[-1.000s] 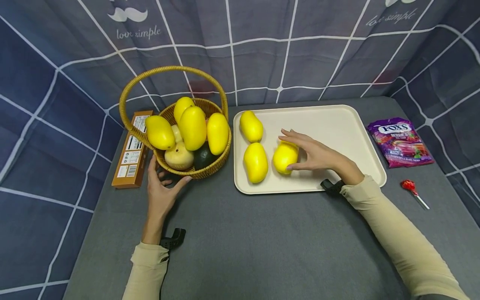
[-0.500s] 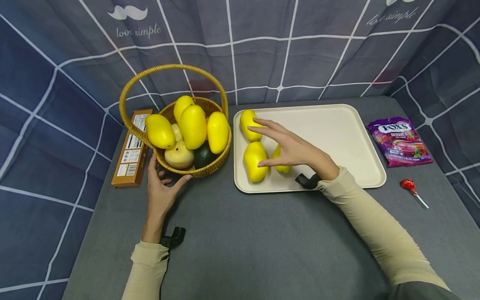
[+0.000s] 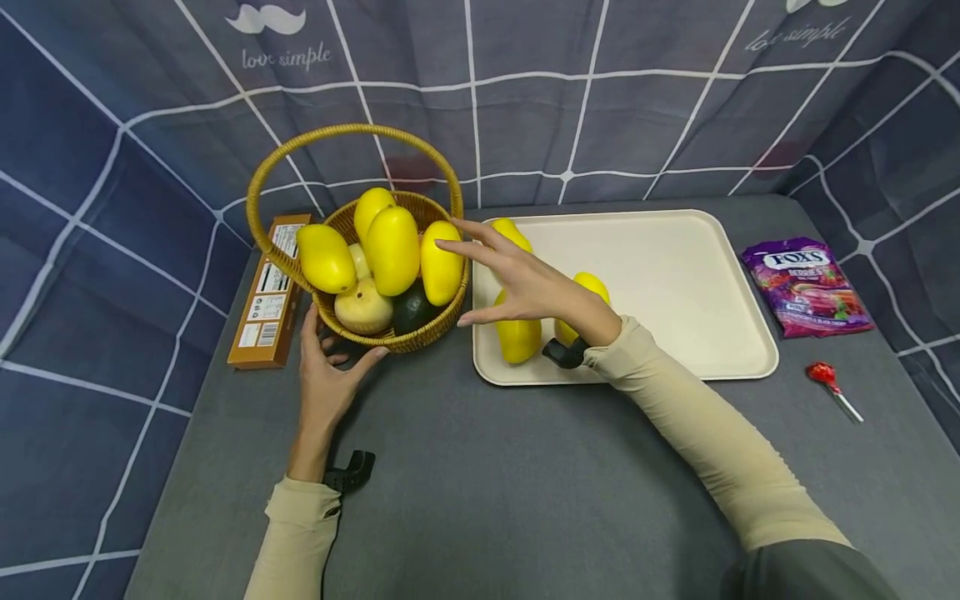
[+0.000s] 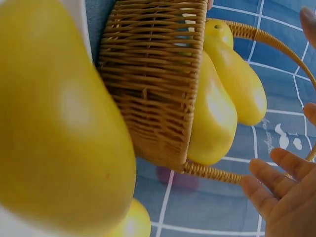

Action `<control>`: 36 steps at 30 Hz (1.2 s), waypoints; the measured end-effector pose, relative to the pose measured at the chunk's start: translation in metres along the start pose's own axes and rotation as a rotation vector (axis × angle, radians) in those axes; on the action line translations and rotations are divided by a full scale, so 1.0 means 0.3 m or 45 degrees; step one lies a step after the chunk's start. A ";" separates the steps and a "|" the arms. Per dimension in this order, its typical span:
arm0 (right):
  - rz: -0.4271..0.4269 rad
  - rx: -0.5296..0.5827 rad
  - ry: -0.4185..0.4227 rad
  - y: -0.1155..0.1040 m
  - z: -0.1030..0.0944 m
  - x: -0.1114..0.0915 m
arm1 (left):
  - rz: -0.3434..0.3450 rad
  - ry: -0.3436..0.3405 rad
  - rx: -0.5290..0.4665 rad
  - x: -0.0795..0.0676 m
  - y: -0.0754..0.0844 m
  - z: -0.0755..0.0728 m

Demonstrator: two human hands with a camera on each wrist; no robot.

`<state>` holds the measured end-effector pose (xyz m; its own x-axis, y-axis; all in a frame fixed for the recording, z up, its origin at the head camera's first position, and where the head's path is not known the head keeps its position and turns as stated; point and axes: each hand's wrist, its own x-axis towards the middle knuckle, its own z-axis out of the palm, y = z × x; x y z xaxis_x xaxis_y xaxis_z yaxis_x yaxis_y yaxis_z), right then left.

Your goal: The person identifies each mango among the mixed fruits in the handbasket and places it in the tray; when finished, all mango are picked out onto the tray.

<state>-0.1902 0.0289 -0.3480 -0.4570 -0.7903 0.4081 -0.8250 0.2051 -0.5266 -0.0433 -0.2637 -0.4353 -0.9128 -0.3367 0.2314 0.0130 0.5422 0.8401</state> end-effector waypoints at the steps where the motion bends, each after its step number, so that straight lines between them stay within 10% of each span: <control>1: 0.004 0.000 -0.002 -0.002 0.003 0.008 | 0.001 -0.001 0.000 0.001 0.001 0.000; 19: -0.038 -0.291 -0.103 -0.054 0.082 0.278 | 0.010 -0.009 -0.007 0.005 -0.002 -0.003; 29: 0.107 -0.404 -0.247 -0.045 0.137 0.303 | 0.012 -0.022 -0.008 0.010 -0.002 0.000; 36: 0.059 -0.468 -0.161 -0.025 0.173 0.296 | 0.010 -0.023 -0.015 0.005 -0.006 -0.002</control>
<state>-0.2075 -0.0729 -0.3465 -0.4709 -0.8355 0.2831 -0.8790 0.4173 -0.2305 -0.0443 -0.2656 -0.4361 -0.9200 -0.3182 0.2289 0.0249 0.5354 0.8442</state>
